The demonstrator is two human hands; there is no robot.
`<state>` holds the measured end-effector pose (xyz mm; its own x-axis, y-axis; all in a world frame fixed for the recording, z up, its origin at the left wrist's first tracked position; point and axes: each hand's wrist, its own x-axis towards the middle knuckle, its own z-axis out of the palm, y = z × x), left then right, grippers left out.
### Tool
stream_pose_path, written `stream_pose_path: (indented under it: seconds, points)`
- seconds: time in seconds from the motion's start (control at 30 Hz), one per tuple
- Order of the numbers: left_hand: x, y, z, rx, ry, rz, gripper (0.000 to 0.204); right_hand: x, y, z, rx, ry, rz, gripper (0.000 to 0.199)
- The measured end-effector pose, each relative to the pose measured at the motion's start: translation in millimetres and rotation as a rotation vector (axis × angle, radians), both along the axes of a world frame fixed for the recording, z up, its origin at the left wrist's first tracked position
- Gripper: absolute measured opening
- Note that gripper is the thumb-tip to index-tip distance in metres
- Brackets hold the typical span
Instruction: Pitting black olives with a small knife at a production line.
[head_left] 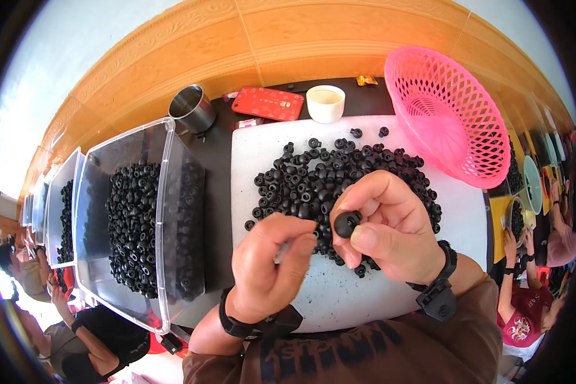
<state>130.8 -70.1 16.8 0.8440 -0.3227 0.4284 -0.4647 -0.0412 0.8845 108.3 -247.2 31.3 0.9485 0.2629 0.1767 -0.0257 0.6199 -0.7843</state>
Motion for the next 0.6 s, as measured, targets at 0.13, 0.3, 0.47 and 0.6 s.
stream_pose_path:
  seconds: [0.13, 0.3, 0.47, 0.6]
  points:
    - [3.7, -9.4, 4.7, 0.225, -0.391, 0.049, 0.027, 4.4, -1.2, -7.7, 0.038, 0.008, -0.003, 0.021]
    - [6.9, -11.6, -2.2, 0.312, -0.467, 0.099, 0.029, 1.0, 3.2, -9.2, 0.086, 0.058, 0.054, 0.021]
    - [7.5, -10.3, -2.4, 0.342, -0.482, 0.104, 0.030, -2.1, 3.6, -14.9, 0.107, 0.027, 0.094, 0.025]
    - [7.4, -9.3, -4.3, 0.340, -0.500, 0.115, 0.030, -1.9, 5.6, -13.1, -0.048, -0.173, 0.047, 0.030]
